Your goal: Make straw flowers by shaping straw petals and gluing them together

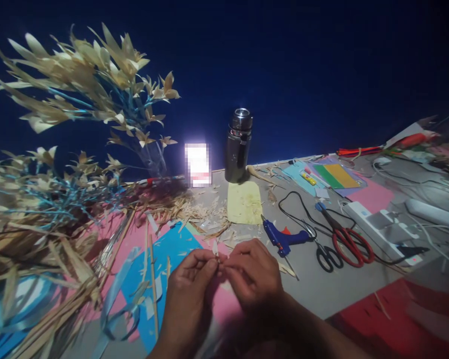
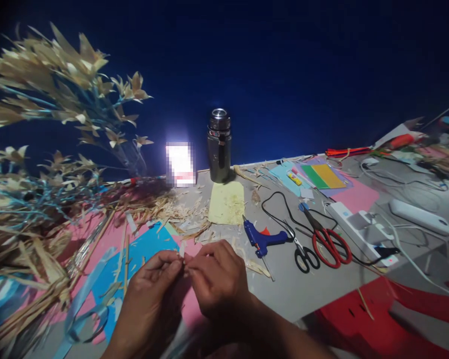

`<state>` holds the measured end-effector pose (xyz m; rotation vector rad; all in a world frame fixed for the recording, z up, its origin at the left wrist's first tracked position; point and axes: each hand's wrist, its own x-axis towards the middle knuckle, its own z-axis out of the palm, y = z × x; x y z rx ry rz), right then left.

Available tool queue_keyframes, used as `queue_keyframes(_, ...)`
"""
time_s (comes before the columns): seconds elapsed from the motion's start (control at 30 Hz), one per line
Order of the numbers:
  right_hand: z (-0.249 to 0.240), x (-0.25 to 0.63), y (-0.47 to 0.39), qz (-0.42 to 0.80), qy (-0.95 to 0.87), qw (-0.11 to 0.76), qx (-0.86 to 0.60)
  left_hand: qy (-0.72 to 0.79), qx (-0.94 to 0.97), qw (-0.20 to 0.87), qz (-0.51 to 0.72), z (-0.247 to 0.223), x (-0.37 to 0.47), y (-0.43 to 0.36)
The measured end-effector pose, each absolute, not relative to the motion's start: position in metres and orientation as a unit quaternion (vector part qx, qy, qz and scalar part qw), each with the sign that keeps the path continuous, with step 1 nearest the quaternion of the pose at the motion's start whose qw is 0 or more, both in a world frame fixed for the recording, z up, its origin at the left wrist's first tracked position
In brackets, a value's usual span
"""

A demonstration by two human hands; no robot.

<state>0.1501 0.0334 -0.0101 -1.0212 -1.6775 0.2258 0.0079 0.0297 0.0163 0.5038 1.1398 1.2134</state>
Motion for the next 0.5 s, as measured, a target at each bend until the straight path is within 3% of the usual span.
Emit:
queue_keyframes(0.07, -0.007, 0.157, 0.036, 0.244, -0.648, 0.551, -0.465, 0.522, 0.281, 0.618, 0.517, 0.018, 0.007, 0.029)
queue_keyframes(0.17, -0.001, 0.168, 0.041, 0.481, -0.548, 0.479, -0.488, 0.539, 0.388, 0.558, 0.498, 0.017, 0.007, 0.024)
queue_keyframes(0.23, 0.003, 0.172, 0.044, 0.573, -0.498, 0.448, -0.472, 0.539, 0.449, 0.526, 0.481, 0.016, 0.007, 0.021)
queue_keyframes(0.37, 0.005, 0.170, 0.045, 0.615, -0.441, 0.451, -0.474, 0.532, 0.506, 0.522, 0.434, 0.011, 0.006, 0.021)
queue_keyframes(0.5, -0.007, 0.165, 0.043, 0.620, -0.390, 0.498, -0.464, 0.551, 0.404, 0.558, 0.471, 0.006, 0.006, 0.029)
